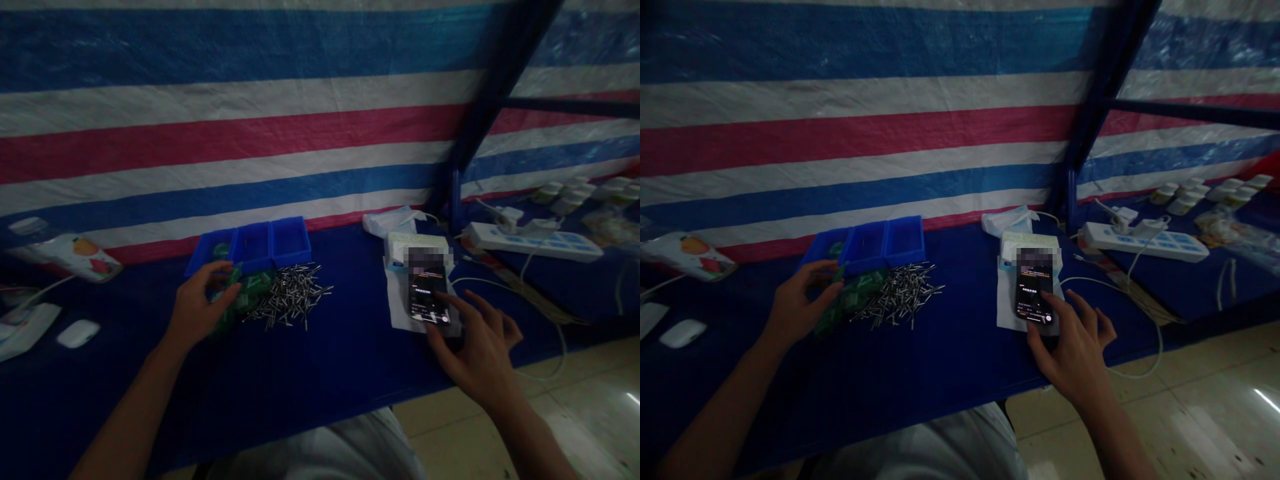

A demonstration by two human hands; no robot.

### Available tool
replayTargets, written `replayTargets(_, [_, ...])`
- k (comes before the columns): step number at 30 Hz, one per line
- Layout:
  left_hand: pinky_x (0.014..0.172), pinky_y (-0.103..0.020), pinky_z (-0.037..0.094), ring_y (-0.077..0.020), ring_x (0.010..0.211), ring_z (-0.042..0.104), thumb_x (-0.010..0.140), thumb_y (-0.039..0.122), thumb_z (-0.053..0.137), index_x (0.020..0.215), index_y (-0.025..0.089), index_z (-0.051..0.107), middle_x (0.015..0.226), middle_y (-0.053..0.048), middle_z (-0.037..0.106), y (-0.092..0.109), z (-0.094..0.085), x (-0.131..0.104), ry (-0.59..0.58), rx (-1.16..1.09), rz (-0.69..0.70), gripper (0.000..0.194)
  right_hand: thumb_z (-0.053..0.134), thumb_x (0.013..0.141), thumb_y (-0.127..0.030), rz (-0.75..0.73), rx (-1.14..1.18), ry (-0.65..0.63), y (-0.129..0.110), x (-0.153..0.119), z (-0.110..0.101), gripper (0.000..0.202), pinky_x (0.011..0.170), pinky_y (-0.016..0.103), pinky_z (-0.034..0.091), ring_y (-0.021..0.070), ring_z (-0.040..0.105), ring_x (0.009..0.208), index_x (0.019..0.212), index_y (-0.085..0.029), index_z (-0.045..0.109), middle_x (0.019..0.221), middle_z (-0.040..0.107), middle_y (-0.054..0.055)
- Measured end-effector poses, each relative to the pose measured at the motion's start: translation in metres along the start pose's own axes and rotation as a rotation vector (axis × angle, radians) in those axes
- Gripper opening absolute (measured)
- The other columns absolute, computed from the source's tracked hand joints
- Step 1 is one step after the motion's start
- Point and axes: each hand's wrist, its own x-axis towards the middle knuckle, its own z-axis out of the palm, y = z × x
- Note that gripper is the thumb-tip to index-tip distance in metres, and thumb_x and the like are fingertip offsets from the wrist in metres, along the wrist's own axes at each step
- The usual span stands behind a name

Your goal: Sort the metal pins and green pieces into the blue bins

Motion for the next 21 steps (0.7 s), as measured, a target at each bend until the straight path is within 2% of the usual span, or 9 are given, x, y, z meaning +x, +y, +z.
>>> replayTargets(4, [0.084,-0.044,0.054,-0.027,0.093,0.068,0.08,0.048,0.063,0.117,0.022,0.056,0.109,-0.01,0.068,0.003,-0.001,0.0,-0.018,-0.108,-0.04,0.046,0.06,0.086,-0.034,-0.017,0.057,0.131,-0.012,0.007,-0.008,0.03,0.094,0.053,0.035,0.033,0.059,0.107,0.113,-0.02,0.057,0.103,0.067,0.012])
replayTargets(6, [0.081,-0.043,0.055,-0.027,0.091,0.068,0.081,0.048,0.061,0.114,0.022,0.057,0.108,-0.01,0.068,0.006,-0.002,-0.001,-0.04,-0.246,-0.068,0.042,0.061,0.085,-0.029,-0.07,0.171,0.115,-0.031,0.021,-0.011,0.028,0.088,0.047,0.041,0.029,0.061,0.101,0.111,-0.02,0.057,0.099,0.068,0.01])
replayTargets(8, [0.076,-0.04,0.056,-0.026,0.087,0.069,0.081,0.048,0.06,0.109,0.022,0.058,0.102,-0.01,0.068,0.011,-0.002,-0.001,-0.062,-0.37,-0.095,0.038,0.059,0.087,-0.025,-0.18,0.386,-0.031,-0.061,0.042,-0.012,0.027,0.084,0.039,0.046,0.0234,0.061,0.097,0.114,-0.021,0.057,0.099,0.068,0.008])
replayTargets(10, [0.072,-0.037,0.056,-0.0244,0.08,0.069,0.081,0.047,0.061,0.101,0.021,0.06,0.091,-0.008,0.069,0.017,-0.003,-0.003,-0.099,-0.417,-0.117,0.034,0.056,0.089,-0.026,-0.271,0.584,-0.243,-0.097,0.066,-0.008,0.037,0.086,0.038,0.048,0.021,0.062,0.099,0.126,-0.021,0.052,0.106,0.068,0.007])
replayTargets(13, [0.064,-0.033,0.053,-0.0213,0.069,0.066,0.078,0.047,0.065,0.088,0.02,0.062,0.077,-0.005,0.069,0.025,-0.003,-0.004,-0.185,-0.368,-0.118,0.029,0.058,0.089,-0.031,-0.451,0.758,-0.476,-0.151,0.101,0.01,0.051,0.096,0.04,0.046,0.0226,0.058,0.113,0.137,-0.021,0.046,0.127,0.062,0.009])
replayTargets(15, [0.057,-0.029,0.05,-0.0195,0.063,0.063,0.078,0.047,0.066,0.083,0.019,0.064,0.073,-0.003,0.068,0.03,-0.001,-0.005,-0.251,-0.317,-0.098,0.029,0.058,0.089,-0.032,-0.484,0.824,-0.511,-0.178,0.118,0.03,0.051,0.095,0.039,0.046,0.0231,0.057,0.114,0.137,-0.019,0.047,0.127,0.061,0.011])
replayTargets(16, [0.055,-0.028,0.049,-0.019,0.062,0.062,0.078,0.048,0.065,0.082,0.019,0.065,0.072,-0.003,0.068,0.032,0.0,-0.005,-0.279,-0.303,-0.085,0.029,0.059,0.088,-0.033,-0.48,0.857,-0.519,-0.188,0.123,0.042,0.049,0.093,0.038,0.046,0.0225,0.059,0.11,0.134,-0.018,0.05,0.124,0.063,0.011])
replayTargets(18, [0.056,-0.028,0.048,-0.0189,0.063,0.062,0.079,0.048,0.064,0.081,0.019,0.067,0.072,-0.003,0.068,0.034,0.005,-0.006,-0.309,-0.299,-0.075,0.029,0.059,0.089,-0.03,-0.474,0.944,-0.547,-0.2,0.127,0.064,0.031,0.086,0.033,0.047,0.0183,0.062,0.098,0.118,-0.018,0.061,0.11,0.067,0.008])
replayTargets(21, [0.059,-0.028,0.051,-0.0194,0.067,0.064,0.078,0.047,0.066,0.088,0.018,0.067,0.076,-0.002,0.069,0.033,0.013,-0.007,-0.261,-0.339,-0.124,0.031,0.061,0.088,-0.026,-0.333,1.048,-0.529,-0.204,0.124,0.084,0.014,0.074,0.026,0.044,0.0134,0.06,0.081,0.098,-0.018,0.067,0.092,0.069,0.004])
